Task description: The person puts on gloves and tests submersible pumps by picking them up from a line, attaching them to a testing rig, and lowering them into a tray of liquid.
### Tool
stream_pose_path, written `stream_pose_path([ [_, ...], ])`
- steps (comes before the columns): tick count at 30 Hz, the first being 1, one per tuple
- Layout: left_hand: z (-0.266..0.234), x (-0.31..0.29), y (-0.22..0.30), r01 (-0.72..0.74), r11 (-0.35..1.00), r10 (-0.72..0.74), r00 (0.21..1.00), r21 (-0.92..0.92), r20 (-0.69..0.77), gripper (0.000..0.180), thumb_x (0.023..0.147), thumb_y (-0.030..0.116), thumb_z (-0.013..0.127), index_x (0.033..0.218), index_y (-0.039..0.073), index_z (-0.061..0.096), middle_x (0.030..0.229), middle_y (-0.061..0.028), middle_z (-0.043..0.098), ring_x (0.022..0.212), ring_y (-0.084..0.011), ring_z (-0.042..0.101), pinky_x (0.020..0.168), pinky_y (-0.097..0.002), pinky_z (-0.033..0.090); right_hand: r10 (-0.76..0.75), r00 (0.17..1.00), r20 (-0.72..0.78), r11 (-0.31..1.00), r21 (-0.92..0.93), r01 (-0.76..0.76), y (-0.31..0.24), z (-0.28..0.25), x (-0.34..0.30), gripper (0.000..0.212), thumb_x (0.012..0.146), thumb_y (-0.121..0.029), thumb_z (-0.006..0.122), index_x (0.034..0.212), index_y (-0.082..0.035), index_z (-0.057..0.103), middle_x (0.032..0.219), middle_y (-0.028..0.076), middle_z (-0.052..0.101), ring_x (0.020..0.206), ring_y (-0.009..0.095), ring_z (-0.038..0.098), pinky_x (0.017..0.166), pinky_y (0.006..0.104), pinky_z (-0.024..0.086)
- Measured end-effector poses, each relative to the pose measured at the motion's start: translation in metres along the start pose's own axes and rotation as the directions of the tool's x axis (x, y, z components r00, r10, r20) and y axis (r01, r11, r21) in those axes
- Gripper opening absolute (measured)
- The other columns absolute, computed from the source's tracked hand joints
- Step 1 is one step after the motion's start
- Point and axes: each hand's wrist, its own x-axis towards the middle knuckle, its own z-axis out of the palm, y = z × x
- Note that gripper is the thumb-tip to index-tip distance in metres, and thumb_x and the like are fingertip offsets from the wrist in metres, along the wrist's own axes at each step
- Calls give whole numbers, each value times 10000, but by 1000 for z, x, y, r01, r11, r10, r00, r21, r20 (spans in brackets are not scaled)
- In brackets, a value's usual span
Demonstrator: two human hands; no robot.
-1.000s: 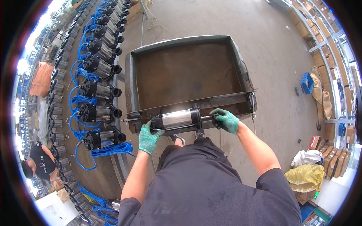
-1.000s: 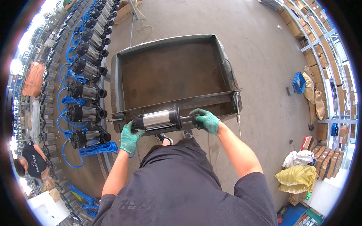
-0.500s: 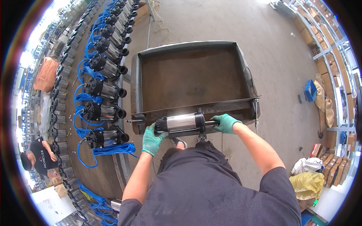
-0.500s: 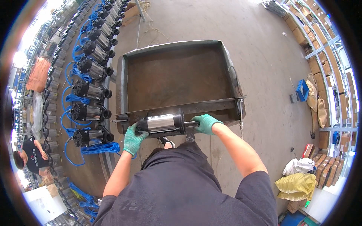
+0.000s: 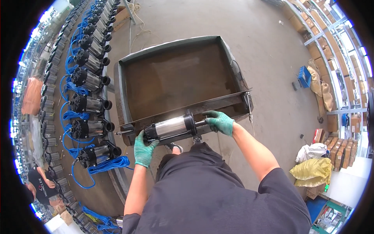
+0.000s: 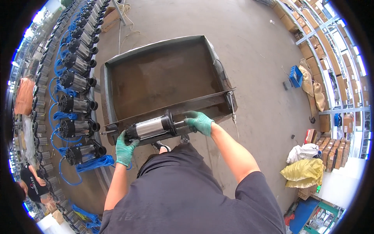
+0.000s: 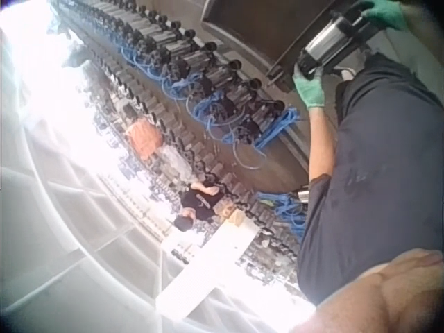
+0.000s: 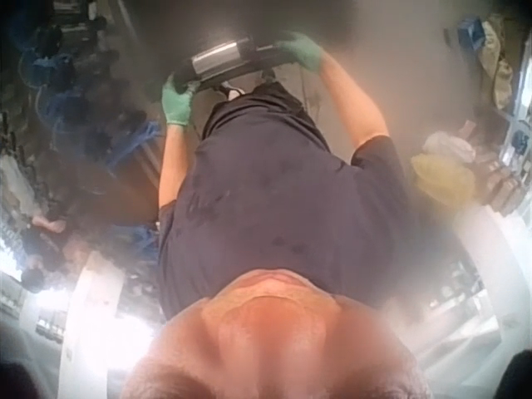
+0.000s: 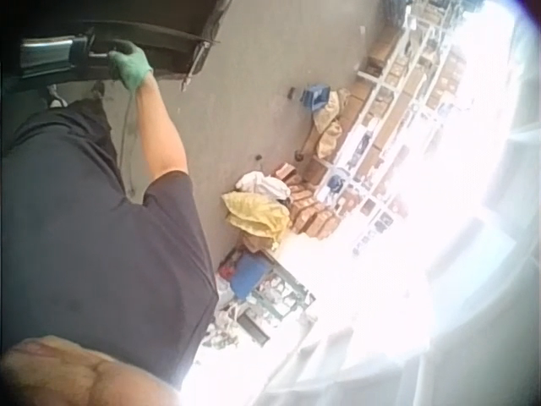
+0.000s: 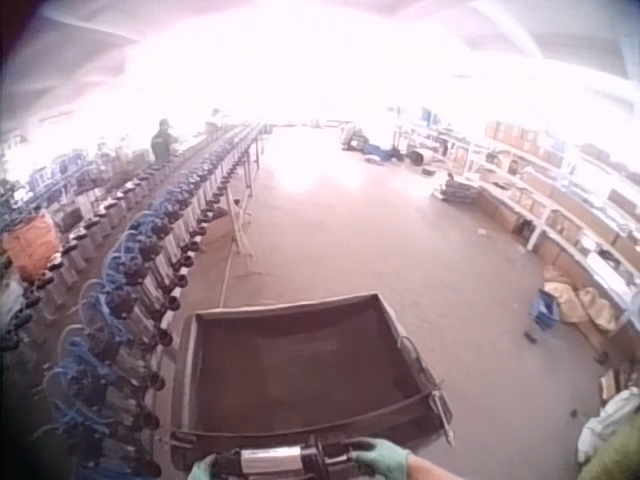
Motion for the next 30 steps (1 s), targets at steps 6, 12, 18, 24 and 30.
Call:
stream_pose_path([
  [6,-19,-20,-46,123,990,-137,953,-66,-270,439,1048,274,687,1353,-25,585,1191,-138,649,1073,-250,630,945,-354,514,9,1000,-17,999,42,-8,4,0,5,279,985,-162,713,1212,1,714,1015,72,723,841,158,691,808,314,606],
  [12,-32,-33,-152,401,915,-397,871,-46,-290,447,1067,389,642,1203,-35,605,989,-126,690,838,-257,601,799,-427,503,-234,972,7,967,-100,234,-2,13,2,379,904,10,685,1283,26,685,1102,71,726,965,148,694,859,328,608],
  [18,-31,-26,-115,630,668,-574,775,-395,264,345,1051,475,637,1039,132,673,839,-6,736,635,-122,644,591,-267,468,-193,975,-112,915,-380,138,15,-15,-3,364,864,32,628,1222,6,689,1062,94,753,926,154,695,864,327,584],
  [24,-52,-23,-42,376,887,-363,926,-269,101,299,1109,347,568,955,108,663,656,81,484,543,-32,377,482,-242,287,-108,742,-662,894,263,364,46,-69,-32,288,930,42,610,1205,-25,658,969,112,717,803,223,729,722,347,616],
  [30,-75,-36,80,233,880,-179,970,-414,164,298,1113,321,576,954,83,658,654,78,464,566,-26,370,512,-240,289,50,551,-833,698,424,578,66,-138,-23,241,975,62,604,1183,-58,624,986,146,711,831,290,729,769,417,664],
])
